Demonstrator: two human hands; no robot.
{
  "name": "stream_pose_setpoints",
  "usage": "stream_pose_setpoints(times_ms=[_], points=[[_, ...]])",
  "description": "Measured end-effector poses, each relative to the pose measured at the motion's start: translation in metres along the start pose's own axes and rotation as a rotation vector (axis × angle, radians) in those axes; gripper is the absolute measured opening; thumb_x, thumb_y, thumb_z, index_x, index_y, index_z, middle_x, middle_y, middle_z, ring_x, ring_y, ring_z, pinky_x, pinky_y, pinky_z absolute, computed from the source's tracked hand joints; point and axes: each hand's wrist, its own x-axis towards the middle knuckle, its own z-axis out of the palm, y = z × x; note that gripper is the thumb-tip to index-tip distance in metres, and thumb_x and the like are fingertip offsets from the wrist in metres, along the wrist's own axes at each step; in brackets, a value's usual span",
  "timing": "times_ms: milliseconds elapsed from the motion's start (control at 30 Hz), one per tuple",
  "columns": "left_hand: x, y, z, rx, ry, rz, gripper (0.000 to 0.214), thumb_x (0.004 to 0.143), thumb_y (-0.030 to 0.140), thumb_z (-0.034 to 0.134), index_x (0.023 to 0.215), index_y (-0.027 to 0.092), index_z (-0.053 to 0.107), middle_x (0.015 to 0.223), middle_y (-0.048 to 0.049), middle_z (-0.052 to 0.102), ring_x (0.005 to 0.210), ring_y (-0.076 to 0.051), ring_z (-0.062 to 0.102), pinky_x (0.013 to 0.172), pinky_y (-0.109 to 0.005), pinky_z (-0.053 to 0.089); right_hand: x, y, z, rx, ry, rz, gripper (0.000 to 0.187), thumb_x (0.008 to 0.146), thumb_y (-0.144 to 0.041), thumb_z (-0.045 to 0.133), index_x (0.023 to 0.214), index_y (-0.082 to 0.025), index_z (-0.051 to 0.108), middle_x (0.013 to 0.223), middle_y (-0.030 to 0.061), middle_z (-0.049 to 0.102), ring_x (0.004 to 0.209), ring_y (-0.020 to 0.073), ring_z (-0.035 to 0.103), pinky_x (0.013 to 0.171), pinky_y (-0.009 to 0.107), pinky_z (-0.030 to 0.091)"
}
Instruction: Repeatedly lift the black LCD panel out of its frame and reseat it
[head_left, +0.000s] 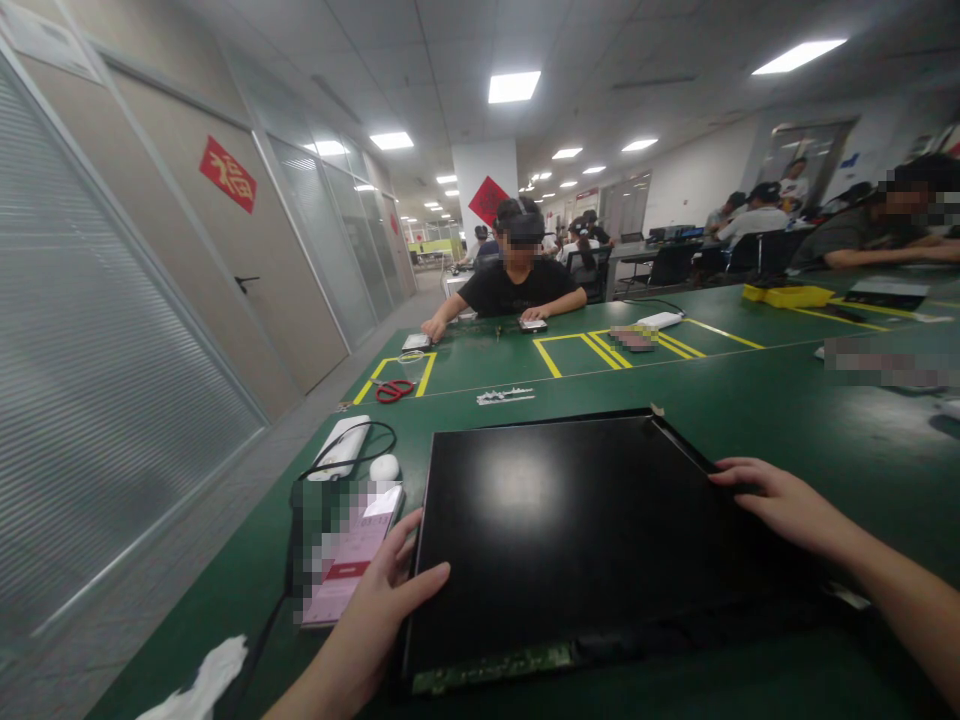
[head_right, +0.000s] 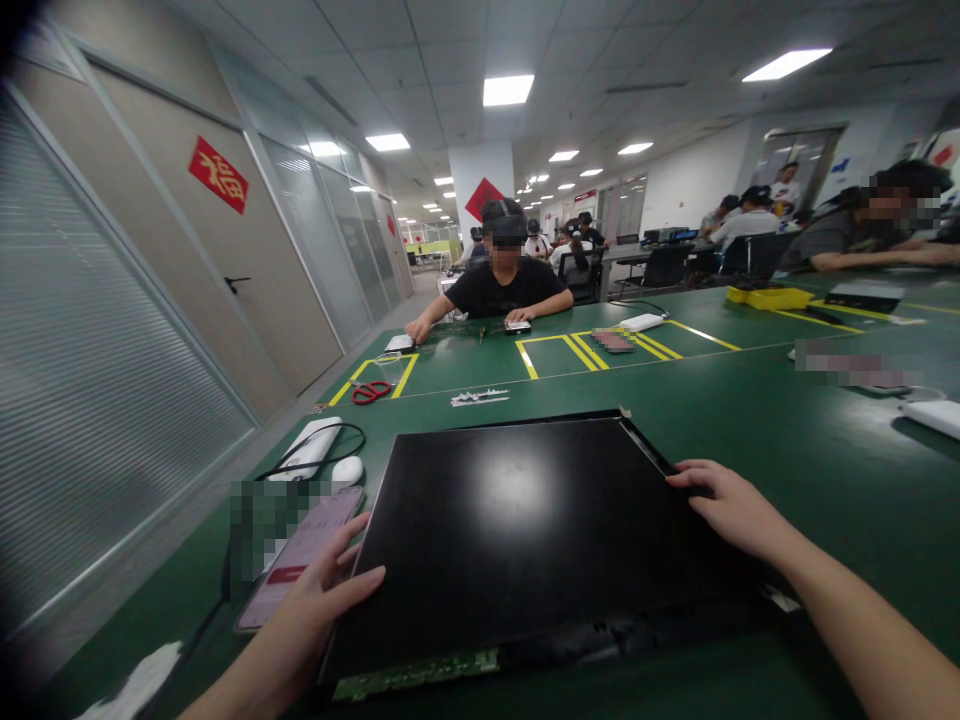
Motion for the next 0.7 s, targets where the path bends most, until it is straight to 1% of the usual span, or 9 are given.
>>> stream_pose_setpoints(times_ms=[167,300,433,600,700], points=[[-0.0032,0.0009,0.002,-0.008,0.007,0.034,0.08,0.059,0.022,0.095,0.132,0.026,0.061,0.134,-0.0135,0.07,0.121,-0.041,0.067,0.103,-0.053,0.054,-0.001,-0.0024,-0.0011,-0.011,-0.003,-0.003,0.033,0.067,-0.024,0.058,0.089,-0.025,0.083,0.132,0.0108,0.068,0.124,0.0303,0.063,0.113,0.042,0.043],[-0.0023,-0.0013,0.0005,0.008,0.01,0.081,0.074,0.061,0.025,0.094,0.128,0.025,0.065,0.14,-0.0129,0.067,0.131,-0.039,0.06,0.11,-0.051,0.048,-0.001,-0.0049,-0.0025,-0.025,-0.017,0.0,0.034,0.067,-0.022,0.059,0.091,-0.025,0.083,0.132,0.0101,0.068,0.125,0.0304,0.062,0.113,0.041,0.043],[-0.0013,-0.0031,-0.0004,0.034,0.009,0.118,0.071,0.062,0.028,0.093,0.128,0.025,0.067,0.14,-0.013,0.066,0.133,-0.039,0.058,0.112,-0.051,0.046,-0.0002,-0.0033,-0.002,-0.017,-0.016,-0.016,0.035,0.066,-0.023,0.059,0.092,-0.024,0.083,0.133,0.0127,0.068,0.125,0.0314,0.062,0.114,0.043,0.042],[-0.0022,-0.0028,0.0004,0.063,0.019,0.154,0.069,0.062,0.031,0.092,0.126,0.025,0.068,0.141,-0.012,0.066,0.134,-0.039,0.057,0.112,-0.048,0.047,0.0015,0.0017,-0.0004,-0.027,0.0,-0.029,0.035,0.064,-0.025,0.06,0.089,-0.028,0.083,0.13,0.0083,0.07,0.122,0.0312,0.064,0.112,0.046,0.044],[-0.0033,-0.0018,0.0016,0.073,0.016,0.164,0.07,0.062,0.032,0.092,0.127,0.025,0.068,0.141,-0.011,0.067,0.137,-0.039,0.054,0.114,-0.048,0.045,0.0021,0.0022,0.0012,-0.037,0.013,-0.032,0.034,0.062,-0.025,0.06,0.088,-0.029,0.083,0.129,0.0072,0.071,0.121,0.0314,0.065,0.112,0.047,0.044]])
